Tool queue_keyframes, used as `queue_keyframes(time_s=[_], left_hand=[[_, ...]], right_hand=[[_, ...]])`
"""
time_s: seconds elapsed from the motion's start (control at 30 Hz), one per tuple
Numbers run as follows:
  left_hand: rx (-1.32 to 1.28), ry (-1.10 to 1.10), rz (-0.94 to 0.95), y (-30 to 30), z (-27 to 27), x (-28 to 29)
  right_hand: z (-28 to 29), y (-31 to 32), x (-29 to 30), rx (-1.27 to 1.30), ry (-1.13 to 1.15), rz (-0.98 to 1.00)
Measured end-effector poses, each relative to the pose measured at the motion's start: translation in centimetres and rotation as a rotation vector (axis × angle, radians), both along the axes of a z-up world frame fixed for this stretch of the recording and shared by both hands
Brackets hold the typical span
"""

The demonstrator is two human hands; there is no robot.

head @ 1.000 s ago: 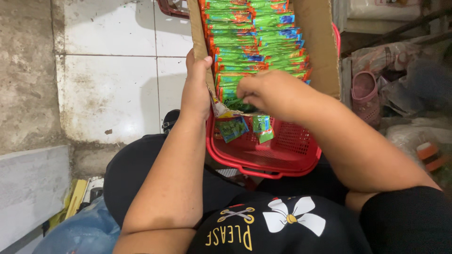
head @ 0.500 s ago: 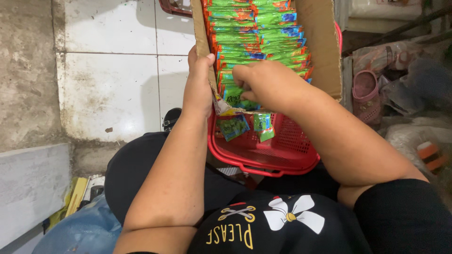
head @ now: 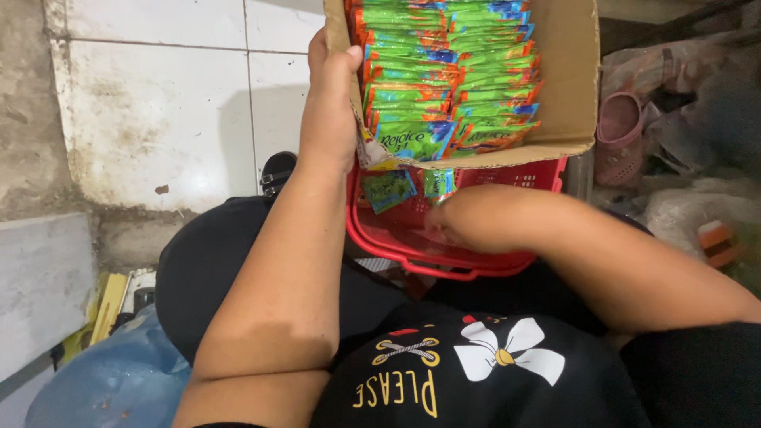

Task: The person takes sachets from a small red basket and places them neatly into a cardboard box, arranging them in rows.

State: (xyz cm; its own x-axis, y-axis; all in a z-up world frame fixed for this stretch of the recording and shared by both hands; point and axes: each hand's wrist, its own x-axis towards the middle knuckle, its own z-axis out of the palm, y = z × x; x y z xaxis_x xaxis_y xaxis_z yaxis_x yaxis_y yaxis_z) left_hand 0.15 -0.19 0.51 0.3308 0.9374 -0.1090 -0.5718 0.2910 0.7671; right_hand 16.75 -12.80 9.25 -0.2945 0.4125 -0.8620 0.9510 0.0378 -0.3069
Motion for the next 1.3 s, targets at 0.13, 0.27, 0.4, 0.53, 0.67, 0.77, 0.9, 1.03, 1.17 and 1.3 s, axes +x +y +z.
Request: queue_keyframes(time_s=[0.13,0.27,0.4,0.53,0.67,0.77,0.9,1.03,1.17,1.3], left_hand=[[0.002,0.045,-0.003,0.0,0.1,0.1],[-0.005,0.013,0.003,-0.2,0.0,0.0],[0.036,0.016,0.006,-0.1,-0.2,0.0],[0.033,0.01,-0.002,0.0,-0.4,0.0],[0.004,0.004,-0.01,-0.1,0.2,-0.1],[-0.019,0.01,-0.018,-0.1,0.7,-0.4],[-0.03,0.002,-0.024,-0.1,1.0,-0.4],[-0.046,0.031,-0.007,-0.2,1.2,0.0],[-0.071,0.049,0.005,-0.1,1.4,0.2],[-0.07,0.044,-0.005,0.0,1.4,0.0]], right_hand=[[-13.0,-0.5,-0.2,0.137,-0.357,0.14],[-20.6,-0.3,-0.8,0.515,0.034,0.123],[-22.0,0.4,-1.5,0.507,0.041,0.157],[-21.3,0.7,-1.6,0.359,-0.002,0.009],[-16.0,0.9,-2.3,0.346,0.007,0.142],[-7.5,0.5,-2.6,0.467,0.111,0.324],[5.3,0.1,-0.9,0.493,0.245,0.208],[11.6,1.8,1.0,0.902,0.387,-0.092],[11.4,3.2,1.4,1.105,0.241,-0.192],[10.5,4.2,1.1,1.224,0.249,-0.165]])
